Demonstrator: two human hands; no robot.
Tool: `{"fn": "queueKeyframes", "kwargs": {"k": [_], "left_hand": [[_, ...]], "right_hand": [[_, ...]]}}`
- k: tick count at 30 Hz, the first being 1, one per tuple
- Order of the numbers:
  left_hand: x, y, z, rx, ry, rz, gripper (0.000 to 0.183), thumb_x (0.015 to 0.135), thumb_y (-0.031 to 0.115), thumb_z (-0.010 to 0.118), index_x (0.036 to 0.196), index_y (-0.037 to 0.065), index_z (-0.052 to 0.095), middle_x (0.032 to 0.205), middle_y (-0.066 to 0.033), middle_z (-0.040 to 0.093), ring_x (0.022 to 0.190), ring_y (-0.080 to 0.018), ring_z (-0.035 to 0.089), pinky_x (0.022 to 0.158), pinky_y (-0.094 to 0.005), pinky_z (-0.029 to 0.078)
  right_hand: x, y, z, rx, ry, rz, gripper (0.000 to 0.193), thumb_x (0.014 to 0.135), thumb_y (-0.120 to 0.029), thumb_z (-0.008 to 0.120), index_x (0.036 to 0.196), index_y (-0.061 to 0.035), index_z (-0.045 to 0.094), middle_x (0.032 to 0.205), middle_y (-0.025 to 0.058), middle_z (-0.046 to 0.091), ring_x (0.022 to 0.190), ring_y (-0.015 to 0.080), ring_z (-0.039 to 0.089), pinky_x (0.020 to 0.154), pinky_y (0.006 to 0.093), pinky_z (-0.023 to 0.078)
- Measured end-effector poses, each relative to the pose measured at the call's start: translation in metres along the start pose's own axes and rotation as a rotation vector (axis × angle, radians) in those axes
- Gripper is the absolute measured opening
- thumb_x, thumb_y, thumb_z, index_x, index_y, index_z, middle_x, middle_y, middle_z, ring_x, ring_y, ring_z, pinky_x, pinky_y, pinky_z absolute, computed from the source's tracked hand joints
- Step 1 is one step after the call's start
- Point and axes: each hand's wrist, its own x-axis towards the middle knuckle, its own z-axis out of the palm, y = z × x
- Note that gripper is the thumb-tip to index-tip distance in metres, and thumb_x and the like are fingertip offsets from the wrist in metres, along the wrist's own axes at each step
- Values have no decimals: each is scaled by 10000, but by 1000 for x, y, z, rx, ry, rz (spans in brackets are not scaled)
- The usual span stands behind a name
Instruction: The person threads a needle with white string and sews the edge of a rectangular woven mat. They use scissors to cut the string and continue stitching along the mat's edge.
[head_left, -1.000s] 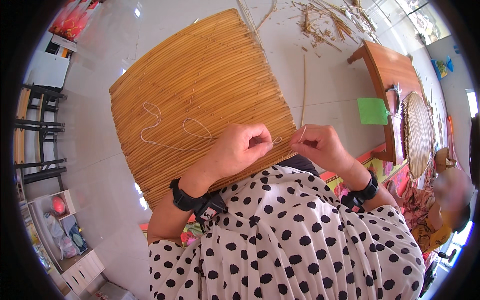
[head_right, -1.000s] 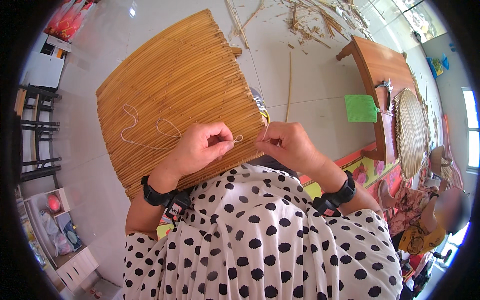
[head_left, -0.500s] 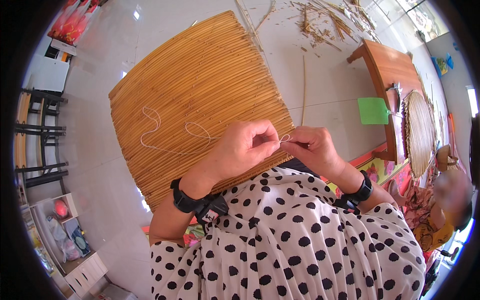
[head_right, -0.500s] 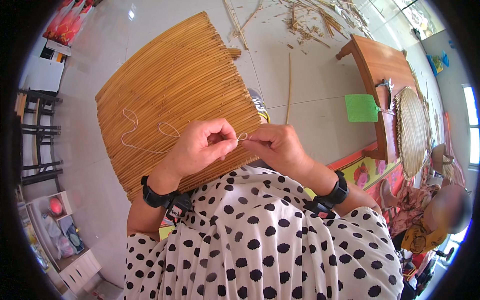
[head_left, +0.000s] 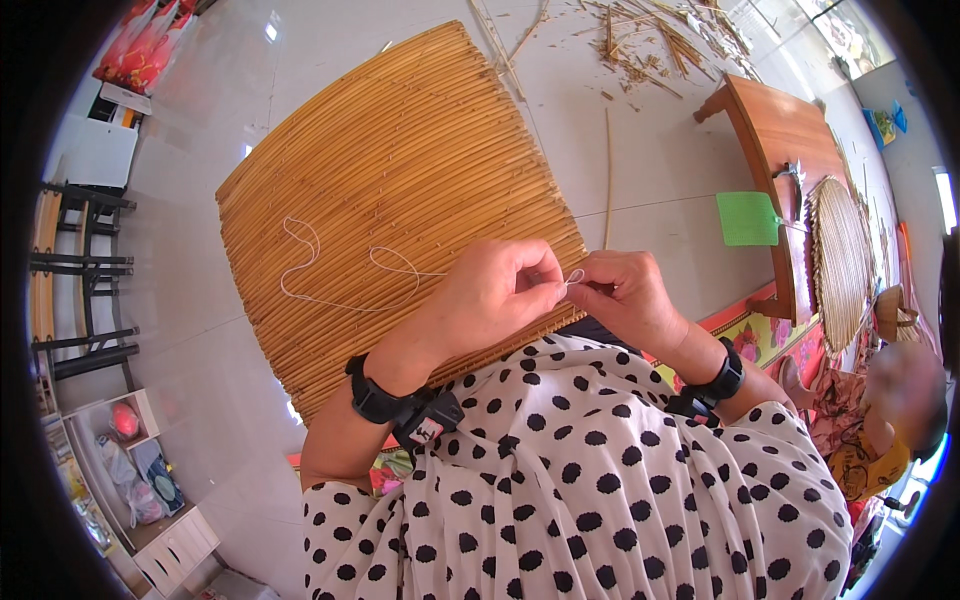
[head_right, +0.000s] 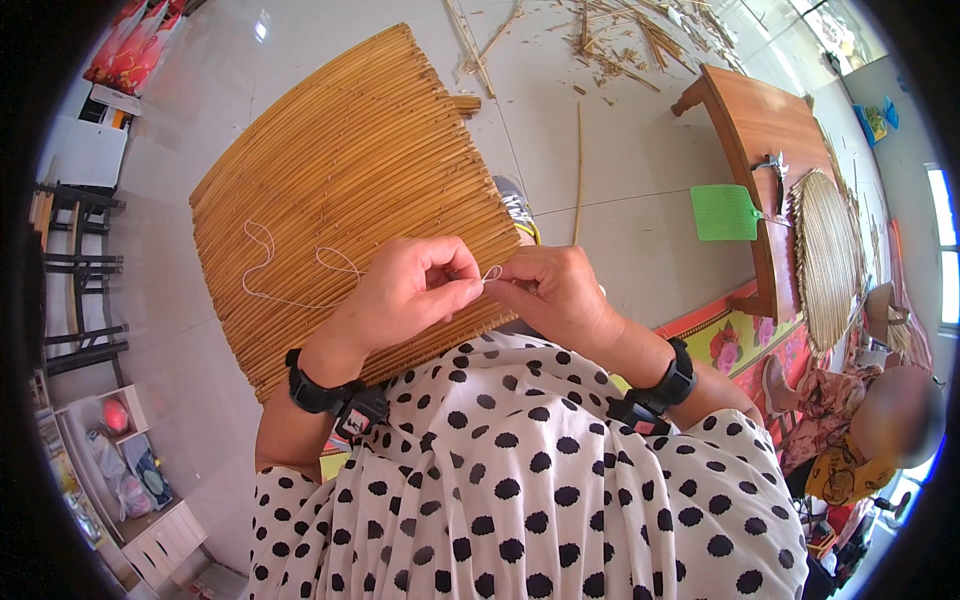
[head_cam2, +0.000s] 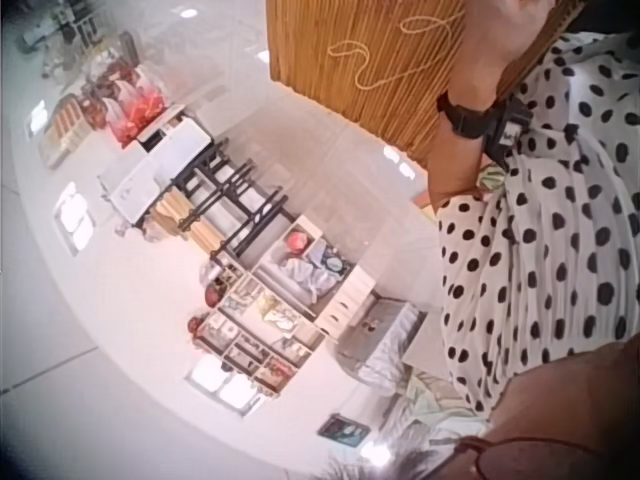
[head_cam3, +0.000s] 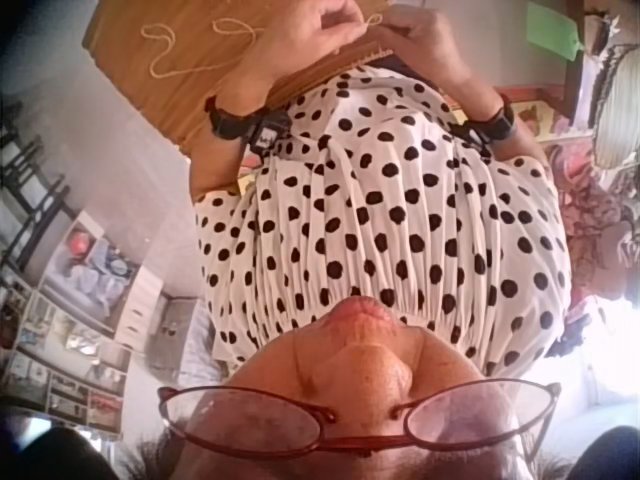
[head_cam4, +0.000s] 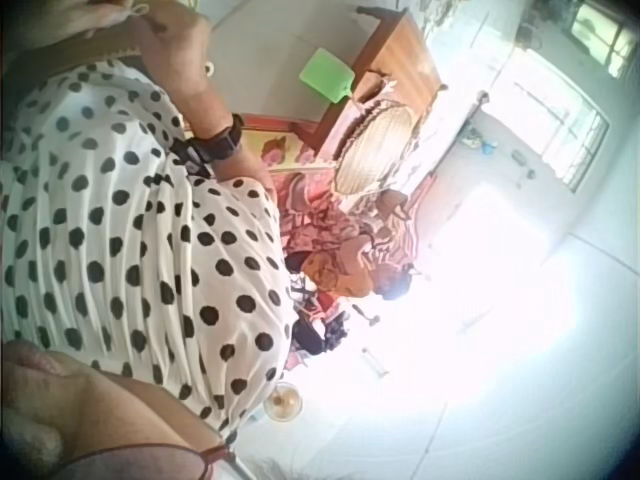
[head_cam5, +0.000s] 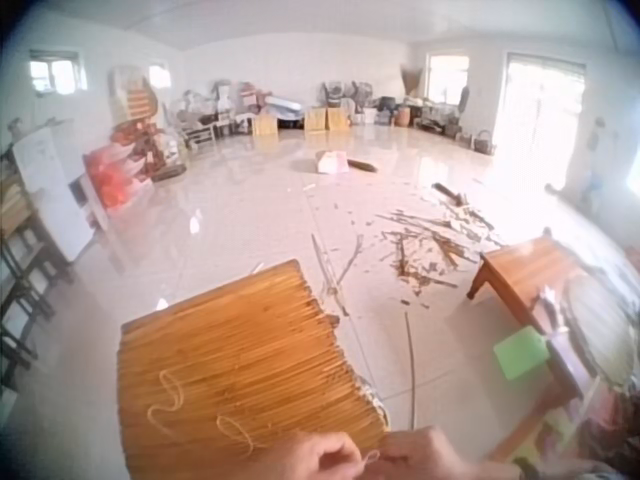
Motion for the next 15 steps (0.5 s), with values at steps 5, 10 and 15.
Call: {"fn": "queueKeyframes", "kwargs": {"k": [5, 10, 15], "left_hand": [[5, -6, 0, 43, 9, -45, 128, 845, 92, 665, 817, -29, 633, 671, -45, 615, 604, -73, 548, 552, -249, 457], [6, -8, 0, 7, -42, -90, 101, 872, 61, 649, 836, -28, 620, 710, 0, 593, 585, -43, 531, 513, -209, 439], [6, -11, 2, 33, -52, -103, 95, 874, 62, 642, 837, -24, 624, 710, 2, 595, 584, -44, 525, 516, -217, 439]], "right_hand": [[0, 2, 1, -11, -9, -4, 125, 804, -74, 742, 756, 18, 673, 610, 92, 596, 510, 148, 533, 482, 288, 427], [-2, 6, 0, 5, -19, 36, 113, 799, -81, 751, 786, 12, 688, 632, 84, 612, 532, 137, 554, 498, 278, 444], [-5, 9, -1, 86, -13, 104, 98, 815, -60, 743, 866, 15, 706, 730, 61, 661, 616, 94, 599, 557, 246, 484]]}}
